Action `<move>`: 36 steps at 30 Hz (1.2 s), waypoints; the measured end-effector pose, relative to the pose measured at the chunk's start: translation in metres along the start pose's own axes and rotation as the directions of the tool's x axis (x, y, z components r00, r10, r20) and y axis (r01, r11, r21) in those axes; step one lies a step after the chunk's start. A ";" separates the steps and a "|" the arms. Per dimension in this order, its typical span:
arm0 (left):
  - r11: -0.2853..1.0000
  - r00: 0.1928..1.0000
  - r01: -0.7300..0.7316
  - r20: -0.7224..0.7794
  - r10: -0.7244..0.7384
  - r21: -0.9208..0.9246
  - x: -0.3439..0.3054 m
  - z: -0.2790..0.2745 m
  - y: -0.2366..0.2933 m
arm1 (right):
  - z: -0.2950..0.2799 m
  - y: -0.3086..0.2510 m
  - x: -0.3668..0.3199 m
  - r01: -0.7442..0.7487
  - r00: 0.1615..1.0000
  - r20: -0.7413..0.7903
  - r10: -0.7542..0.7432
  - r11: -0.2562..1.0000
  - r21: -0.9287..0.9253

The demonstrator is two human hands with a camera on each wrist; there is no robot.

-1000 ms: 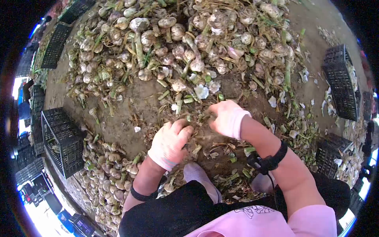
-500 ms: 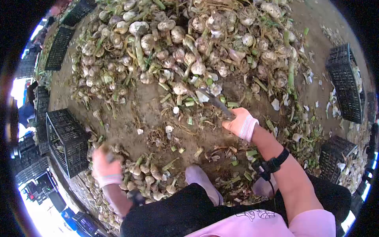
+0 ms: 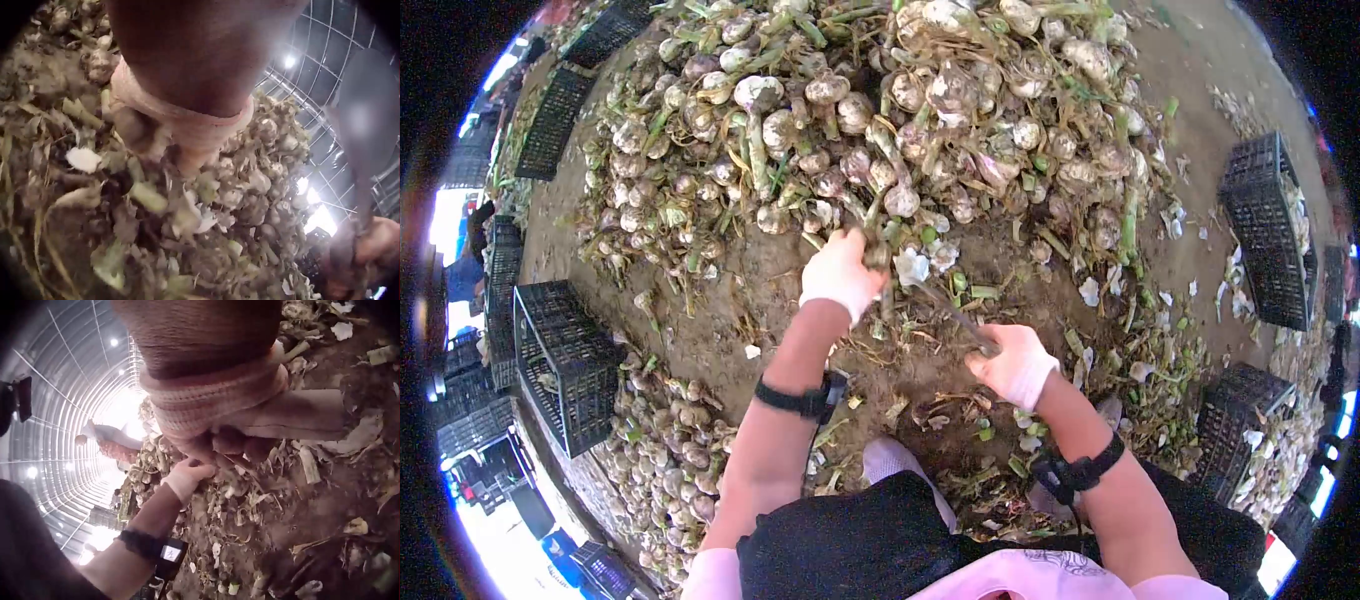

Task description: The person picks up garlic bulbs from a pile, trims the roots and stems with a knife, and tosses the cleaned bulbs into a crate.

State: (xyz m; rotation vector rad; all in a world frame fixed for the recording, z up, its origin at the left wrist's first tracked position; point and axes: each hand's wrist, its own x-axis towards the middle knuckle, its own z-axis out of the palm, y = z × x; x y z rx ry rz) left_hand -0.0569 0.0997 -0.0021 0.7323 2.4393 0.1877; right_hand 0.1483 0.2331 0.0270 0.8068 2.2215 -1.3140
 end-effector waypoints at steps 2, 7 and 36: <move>0.990 0.974 -0.142 -0.177 0.143 0.021 -0.031 -0.007 -0.001 | -0.007 0.003 -0.004 -0.029 0.999 -0.042 0.031 0.999 0.035; 0.976 0.967 -0.096 -0.212 0.138 0.196 -0.059 0.046 -0.054 | 0.001 -0.001 0.010 -0.060 0.998 0.004 0.060 0.998 0.032; 0.246 0.976 -0.216 -0.208 0.058 -0.945 -0.135 0.006 -0.019 | 0.030 -0.102 0.012 0.454 0.842 0.096 -0.530 0.602 -0.657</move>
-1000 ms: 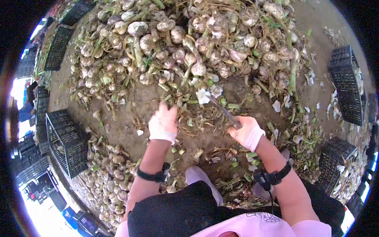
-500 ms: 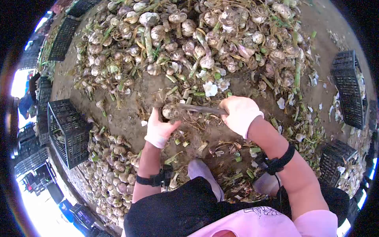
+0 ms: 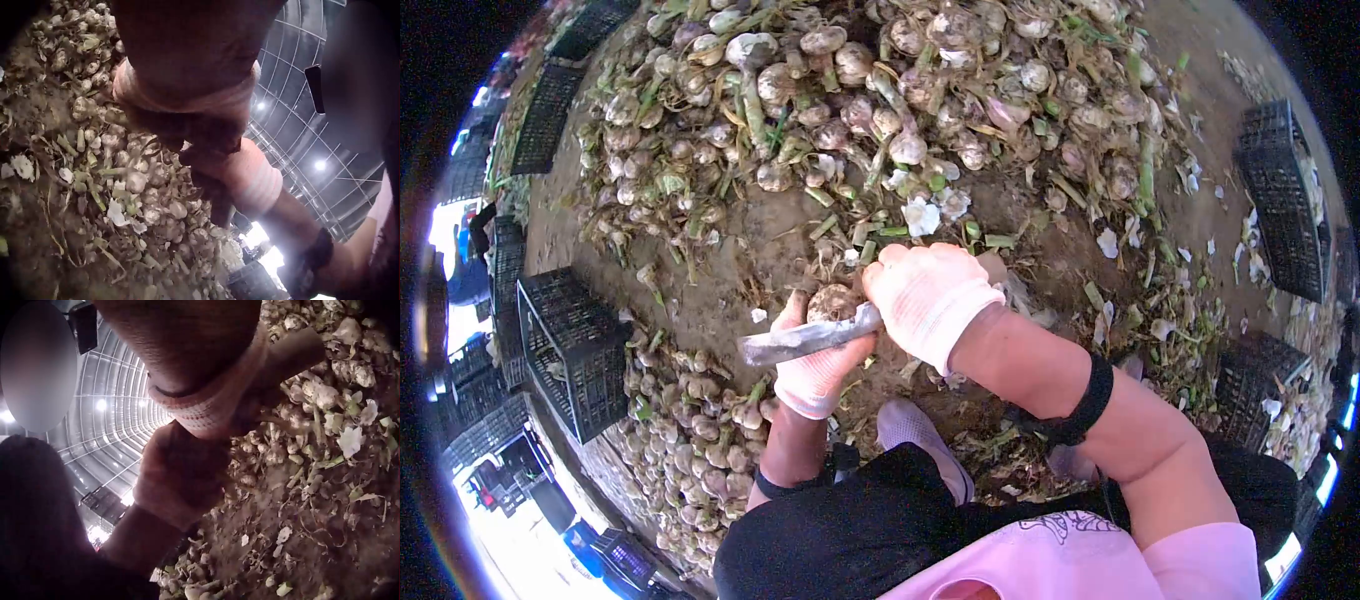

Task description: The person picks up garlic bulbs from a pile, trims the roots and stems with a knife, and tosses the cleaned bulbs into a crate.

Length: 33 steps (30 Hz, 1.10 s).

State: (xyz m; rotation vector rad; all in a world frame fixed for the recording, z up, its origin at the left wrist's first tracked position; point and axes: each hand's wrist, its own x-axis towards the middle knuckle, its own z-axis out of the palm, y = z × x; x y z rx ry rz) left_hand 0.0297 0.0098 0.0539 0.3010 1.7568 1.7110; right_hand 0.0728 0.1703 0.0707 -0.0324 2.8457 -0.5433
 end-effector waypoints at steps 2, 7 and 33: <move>0.998 0.999 0.030 -0.028 -0.031 -0.049 0.002 -0.001 -0.004 | 0.002 0.004 -0.001 -0.030 0.998 0.061 0.029 0.999 0.027; 0.856 0.995 -0.040 0.098 -0.013 0.515 -0.005 0.004 0.010 | 0.024 0.098 0.008 -0.486 0.799 0.338 0.497 0.865 -0.125; -0.095 0.843 0.328 -0.337 -0.420 0.940 -0.035 -0.107 0.041 | 0.049 0.110 -0.039 -0.437 0.899 0.158 0.407 0.840 0.322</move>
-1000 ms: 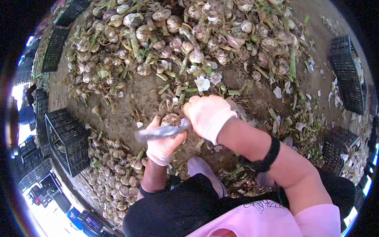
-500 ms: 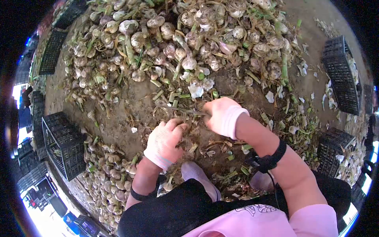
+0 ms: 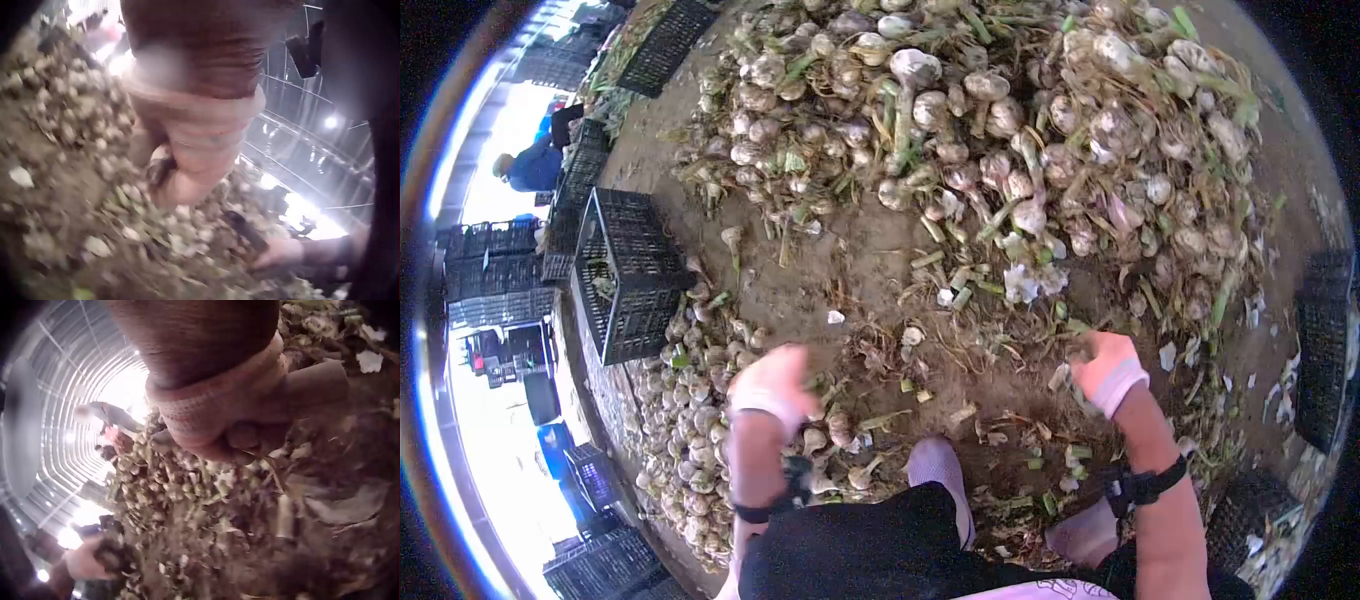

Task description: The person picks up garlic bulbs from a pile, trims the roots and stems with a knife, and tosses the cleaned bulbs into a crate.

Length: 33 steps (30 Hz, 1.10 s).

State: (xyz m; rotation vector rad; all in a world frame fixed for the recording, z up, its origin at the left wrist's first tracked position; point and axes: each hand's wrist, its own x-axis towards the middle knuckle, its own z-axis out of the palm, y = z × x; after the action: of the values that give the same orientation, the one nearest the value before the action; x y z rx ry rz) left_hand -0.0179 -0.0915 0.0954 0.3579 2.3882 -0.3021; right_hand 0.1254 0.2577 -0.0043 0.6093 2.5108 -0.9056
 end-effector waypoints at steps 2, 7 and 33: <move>0.876 0.867 0.482 0.150 -0.474 -0.013 -0.021 -0.027 -0.043 | 0.000 -0.018 -0.004 0.079 0.997 0.001 -0.079 0.996 -0.028; 0.845 0.802 0.053 -0.482 -0.354 -0.532 0.018 -0.018 -0.040 | 0.026 -0.028 -0.007 0.109 0.983 0.142 -0.117 0.992 0.067; 0.409 0.890 -0.440 -0.450 0.077 -0.799 0.066 0.031 0.058 | -0.008 -0.105 0.020 0.274 0.953 0.180 -0.242 0.945 -0.179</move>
State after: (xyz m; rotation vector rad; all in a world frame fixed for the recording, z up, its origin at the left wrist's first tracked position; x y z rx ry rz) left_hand -0.0274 -0.0352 0.0219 0.2721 2.3722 1.2815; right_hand 0.0526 0.1949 0.0431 0.1390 2.5336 -0.7385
